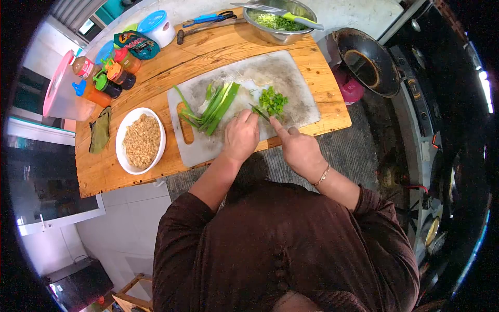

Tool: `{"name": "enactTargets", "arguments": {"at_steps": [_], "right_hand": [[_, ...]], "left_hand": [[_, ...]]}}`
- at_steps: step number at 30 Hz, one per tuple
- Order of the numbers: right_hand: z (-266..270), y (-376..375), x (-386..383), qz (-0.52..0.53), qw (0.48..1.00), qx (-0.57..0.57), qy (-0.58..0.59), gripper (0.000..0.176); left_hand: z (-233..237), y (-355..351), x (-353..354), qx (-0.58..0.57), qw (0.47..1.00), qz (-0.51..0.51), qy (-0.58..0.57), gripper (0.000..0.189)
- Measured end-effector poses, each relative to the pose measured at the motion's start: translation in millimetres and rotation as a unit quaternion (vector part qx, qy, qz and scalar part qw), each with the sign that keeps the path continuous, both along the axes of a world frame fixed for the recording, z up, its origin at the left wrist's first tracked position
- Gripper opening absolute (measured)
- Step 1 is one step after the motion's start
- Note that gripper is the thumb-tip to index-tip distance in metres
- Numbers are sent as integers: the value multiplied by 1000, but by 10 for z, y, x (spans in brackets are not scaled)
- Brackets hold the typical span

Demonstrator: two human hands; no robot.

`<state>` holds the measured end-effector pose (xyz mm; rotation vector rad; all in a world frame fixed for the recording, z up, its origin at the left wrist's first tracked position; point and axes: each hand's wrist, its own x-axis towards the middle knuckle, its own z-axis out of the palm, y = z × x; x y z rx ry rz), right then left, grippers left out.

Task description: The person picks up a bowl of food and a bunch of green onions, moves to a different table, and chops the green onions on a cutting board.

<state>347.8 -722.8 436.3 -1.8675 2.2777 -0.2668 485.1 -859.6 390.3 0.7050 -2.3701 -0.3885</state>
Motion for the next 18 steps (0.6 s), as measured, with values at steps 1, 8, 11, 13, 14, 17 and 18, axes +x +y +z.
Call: {"name": "enactTargets", "arguments": {"at_steps": [1, 8, 11, 13, 14, 17, 18], "right_hand": [[-4, -25, 14, -2, 1000, 0, -2, 64], [-121, -325, -16, 12, 999, -26, -14, 67], [-78, -297, -104, 10, 998, -17, -54, 67], [-37, -239, -134, 13, 997, -28, -71, 67], [-10, -160, -111, 19, 997, -42, -69, 67], [74, 5, 8, 14, 999, -7, -40, 68], [86, 12, 44, 9, 999, 17, -26, 68]], "left_hand": [[1, -4, -5, -1, 1000, -2, 3, 10], [9, 0, 20, -10, 1000, -18, 9, 7], [29, 14, 51, -24, 999, -27, 29, 6], [-42, -7, 70, -19, 999, -26, 33, 10], [-77, -7, 75, -14, 999, -26, 35, 13], [-36, 24, 52, -23, 999, -14, 28, 10], [-28, 22, 46, -25, 999, -11, 21, 7]]}}
